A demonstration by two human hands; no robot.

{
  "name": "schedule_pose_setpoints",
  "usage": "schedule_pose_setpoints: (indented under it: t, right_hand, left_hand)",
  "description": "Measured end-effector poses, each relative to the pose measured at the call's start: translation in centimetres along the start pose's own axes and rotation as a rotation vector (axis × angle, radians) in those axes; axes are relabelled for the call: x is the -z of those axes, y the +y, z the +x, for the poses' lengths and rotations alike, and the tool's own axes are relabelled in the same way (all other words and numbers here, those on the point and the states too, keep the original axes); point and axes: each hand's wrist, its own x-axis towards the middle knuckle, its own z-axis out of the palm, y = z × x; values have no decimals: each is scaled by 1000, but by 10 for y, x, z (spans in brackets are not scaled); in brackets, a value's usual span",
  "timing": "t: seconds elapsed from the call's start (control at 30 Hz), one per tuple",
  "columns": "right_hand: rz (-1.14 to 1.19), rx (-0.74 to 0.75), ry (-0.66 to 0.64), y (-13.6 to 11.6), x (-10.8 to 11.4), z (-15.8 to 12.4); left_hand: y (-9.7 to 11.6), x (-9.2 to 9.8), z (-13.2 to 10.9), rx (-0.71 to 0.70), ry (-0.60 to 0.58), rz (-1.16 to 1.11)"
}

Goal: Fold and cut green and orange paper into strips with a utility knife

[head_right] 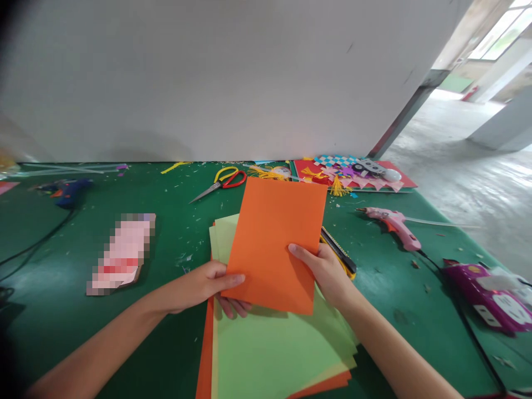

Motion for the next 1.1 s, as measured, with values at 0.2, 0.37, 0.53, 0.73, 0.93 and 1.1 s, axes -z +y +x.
schedule_pose_setpoints:
  t: [0.2,0.37,0.53,0.73,0.93,1.1]
  right_hand:
    - [45,-10,0,-1,0,1]
    - [53,-10,-11,-1,2,2]
    - [39,-16,6,-2,1,1]
    - [27,-7,22,-1,1,1]
    - [12,-5,-5,-1,1,1]
    - [-179,131,-8,0,3,5]
  left_hand:
    - [0,2,0,2,29,19]
    - [0,1,1,-19,-11,7]
    - [0,1,0,-31,-26,-14]
    - [-1,2,0,-35,-35,1]
    - [0,2,1,-30,-25,36]
    - [5,7,-3,69,89,149]
